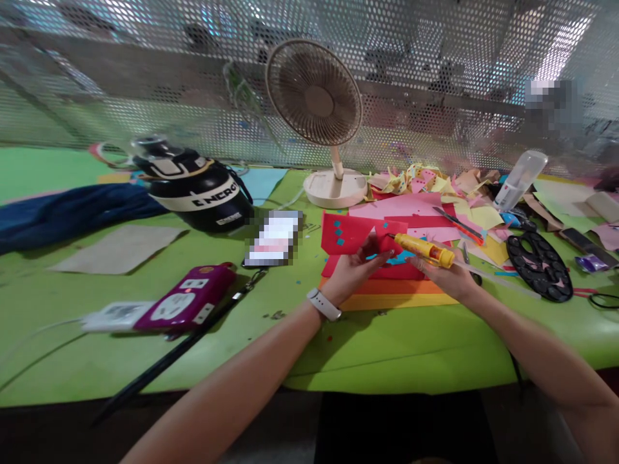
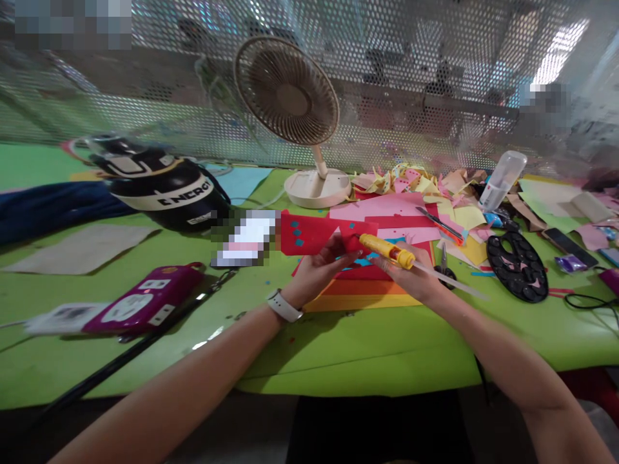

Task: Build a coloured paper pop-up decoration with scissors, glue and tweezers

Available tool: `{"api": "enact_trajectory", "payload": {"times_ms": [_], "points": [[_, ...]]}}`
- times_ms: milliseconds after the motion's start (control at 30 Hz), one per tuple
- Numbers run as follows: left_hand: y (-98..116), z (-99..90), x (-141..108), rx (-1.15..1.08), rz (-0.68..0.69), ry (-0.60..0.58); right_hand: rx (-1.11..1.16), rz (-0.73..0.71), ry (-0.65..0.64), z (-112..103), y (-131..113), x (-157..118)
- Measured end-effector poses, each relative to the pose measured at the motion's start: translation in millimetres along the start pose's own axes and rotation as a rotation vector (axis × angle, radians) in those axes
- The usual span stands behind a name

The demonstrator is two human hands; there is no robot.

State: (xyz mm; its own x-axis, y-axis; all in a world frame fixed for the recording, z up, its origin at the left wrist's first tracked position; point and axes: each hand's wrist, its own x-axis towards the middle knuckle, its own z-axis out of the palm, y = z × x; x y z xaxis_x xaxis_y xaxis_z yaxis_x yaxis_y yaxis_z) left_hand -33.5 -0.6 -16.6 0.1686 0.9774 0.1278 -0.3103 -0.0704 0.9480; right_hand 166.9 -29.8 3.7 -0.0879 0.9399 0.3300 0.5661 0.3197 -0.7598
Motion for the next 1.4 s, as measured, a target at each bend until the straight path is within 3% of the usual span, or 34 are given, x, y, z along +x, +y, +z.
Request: {"api": "enact_trajectory", "payload": {"times_ms": [167, 300, 367, 500, 733, 867, 967, 1067, 1167, 1300, 1400], "points": [[9.7, 1.8, -1.1, 0.064, 0.014, -0.032, -0.404, -0.348, 0.025, -14.6, -2.5, -0.7], [17.6, 1.6, -1.6, 0.121, 0.001, -0.064, -0.541, -0.400, 0.206, -31.7, -6.3, 4.9], [17.7, -0.7, 0.3, 0.122, -0.003, -0.034, -0.595, -0.352, 0.263, -46.8, -6.2, 7.3], [14.3, -5.5, 6.7, 0.083, -0.029, 0.030, -0.729, -0.153, 0.221, -94.4, 13.5, -3.1], [13.9, -7.6, 11.7, 0.034, -0.025, 0.061, -0.848, 0.331, 0.144, -183.8, 97.7, -61.8], [12.8, -7.8, 12.8, 0.043, -0.012, 0.074, -0.736, 0.373, 0.127, -207.7, 123.0, -81.5], [11.7, -8.3, 14.4, 0.041, -0.014, 0.083, -0.749, 0.354, 0.046, -214.6, 114.6, -81.5], [11.3, -8.8, 15.9, 0.031, -0.016, 0.087, -0.904, 0.186, 0.084, -202.3, 87.5, -68.6], [12.4, -9.0, 15.9, 0.015, -0.036, 0.080, -0.844, -0.035, 0.067, -159.1, 54.9, -44.2], [14.6, -9.8, 14.3, 0.017, -0.068, 0.073, -0.881, -0.332, -0.251, -79.3, 24.2, -7.4], [14.2, -11.6, 15.2, 0.004, -0.091, 0.084, -0.967, -0.521, -0.409, -39.1, 18.9, 9.6]]}}
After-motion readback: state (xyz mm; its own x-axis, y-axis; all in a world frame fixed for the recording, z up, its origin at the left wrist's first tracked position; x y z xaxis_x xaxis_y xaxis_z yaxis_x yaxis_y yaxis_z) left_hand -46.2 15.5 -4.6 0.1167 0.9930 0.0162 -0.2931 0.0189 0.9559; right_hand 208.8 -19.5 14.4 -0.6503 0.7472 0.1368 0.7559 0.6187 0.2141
